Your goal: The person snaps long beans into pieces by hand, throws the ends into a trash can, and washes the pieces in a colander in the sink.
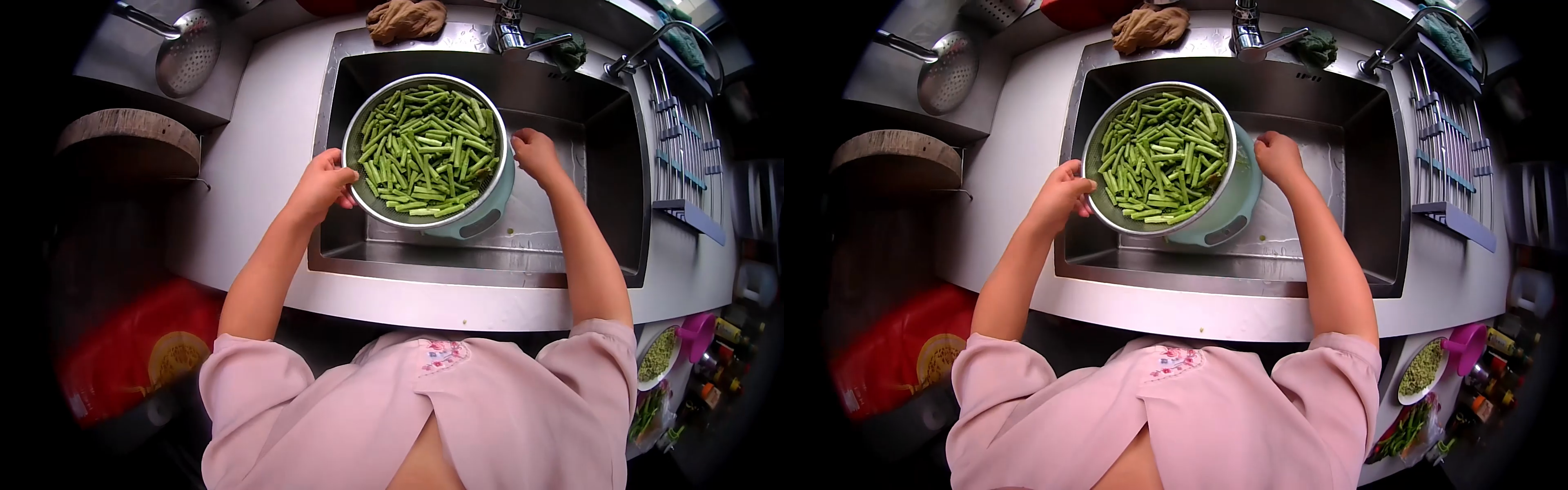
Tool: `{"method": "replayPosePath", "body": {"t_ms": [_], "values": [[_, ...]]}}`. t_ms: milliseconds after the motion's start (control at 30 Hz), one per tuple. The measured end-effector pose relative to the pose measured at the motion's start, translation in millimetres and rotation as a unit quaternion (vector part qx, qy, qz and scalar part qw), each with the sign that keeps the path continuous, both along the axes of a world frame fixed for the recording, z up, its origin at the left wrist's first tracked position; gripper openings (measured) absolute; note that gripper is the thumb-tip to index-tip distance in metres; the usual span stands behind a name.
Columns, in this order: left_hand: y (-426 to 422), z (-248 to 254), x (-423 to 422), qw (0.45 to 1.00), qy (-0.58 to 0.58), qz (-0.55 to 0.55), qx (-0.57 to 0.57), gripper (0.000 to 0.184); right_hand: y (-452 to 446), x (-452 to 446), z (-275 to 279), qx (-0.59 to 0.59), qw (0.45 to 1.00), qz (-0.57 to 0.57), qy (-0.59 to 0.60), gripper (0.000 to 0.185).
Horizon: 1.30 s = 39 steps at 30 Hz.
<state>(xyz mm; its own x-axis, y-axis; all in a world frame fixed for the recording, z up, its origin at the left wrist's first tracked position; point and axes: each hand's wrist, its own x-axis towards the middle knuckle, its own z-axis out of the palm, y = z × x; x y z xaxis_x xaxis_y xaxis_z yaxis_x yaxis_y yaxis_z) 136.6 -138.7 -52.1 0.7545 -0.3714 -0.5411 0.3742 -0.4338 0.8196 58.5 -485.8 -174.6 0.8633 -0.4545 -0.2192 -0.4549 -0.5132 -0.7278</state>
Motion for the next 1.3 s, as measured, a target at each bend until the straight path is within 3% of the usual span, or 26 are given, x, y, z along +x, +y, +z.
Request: {"method": "replayPosePath", "body": {"t_ms": [200, 267, 367, 467, 600, 667, 700, 767, 867, 933, 1033, 1067, 1133, 1167, 1233, 1300], "values": [[46, 52, 6, 0.998, -0.029, 0.032, -0.053, 0.020, 22, 7, 8, -0.021, 0.997, 0.076, -0.016, 0.032], [60, 62, 7, 0.994, -0.047, 0.073, -0.066, 0.020, 30, 13, 3, -0.101, 0.986, 0.133, 0.011, 0.039], [74, 62, 5, 0.993, -0.046, 0.089, -0.070, 0.020, 52, 22, 18, -0.153, 0.966, 0.174, 0.117, 0.043], [80, 59, -2, 0.991, -0.030, 0.107, -0.078, 0.020, 65, 24, -5, -0.197, 0.959, 0.192, 0.060, 0.040], [81, 47, -10, 0.988, -0.014, 0.128, -0.091, 0.020, 69, 38, -28, -0.244, 0.936, 0.227, 0.117, 0.035], [84, 42, -11, 0.987, -0.011, 0.130, -0.092, 0.020, 66, 42, -32, 0.006, 0.968, 0.155, 0.197, 0.028], [87, 37, -10, 0.987, -0.008, 0.132, -0.091, 0.019, 67, 41, -28, 0.006, 0.967, 0.157, 0.199, 0.028], [89, 31, -10, 0.987, -0.005, 0.134, -0.090, 0.019, 71, 32, -8, 0.367, 0.900, 0.101, 0.212, 0.017], [89, 27, -10, 0.986, 0.002, 0.142, -0.090, 0.017, 108, 17, 12, 0.397, 0.867, 0.187, 0.234, 0.016], [91, 23, -9, 0.984, 0.006, 0.150, -0.097, 0.018, 141, 10, 16, 0.296, 0.877, 0.270, 0.265, 0.018], [91, 20, -7, 0.984, 0.005, 0.154, -0.087, 0.019, 177, -3, 7, 0.035, 0.914, 0.385, 0.124, 0.021], [91, 19, -6, 0.984, 0.005, 0.154, -0.087, 0.019, 174, -2, -3, 0.035, 0.914, 0.385, 0.124, 0.021], [93, 18, -2, 0.986, -0.003, 0.140, -0.089, 0.019, 168, 5, 3, 0.069, 0.902, 0.382, 0.192, 0.015], [94, 19, -2, 0.986, -0.003, 0.142, -0.088, 0.019, 156, 6, 12, 0.189, 0.903, 0.300, 0.245, 0.015], [89, 22, -1, 0.988, -0.010, 0.130, -0.083, 0.021, 128, 5, 15, 0.279, 0.920, 0.184, 0.203, 0.038], [79, 25, -1, 0.989, -0.012, 0.121, -0.080, 0.022, 97, 6, 36, 0.413, 0.894, 0.051, 0.166, 0.046]]}}
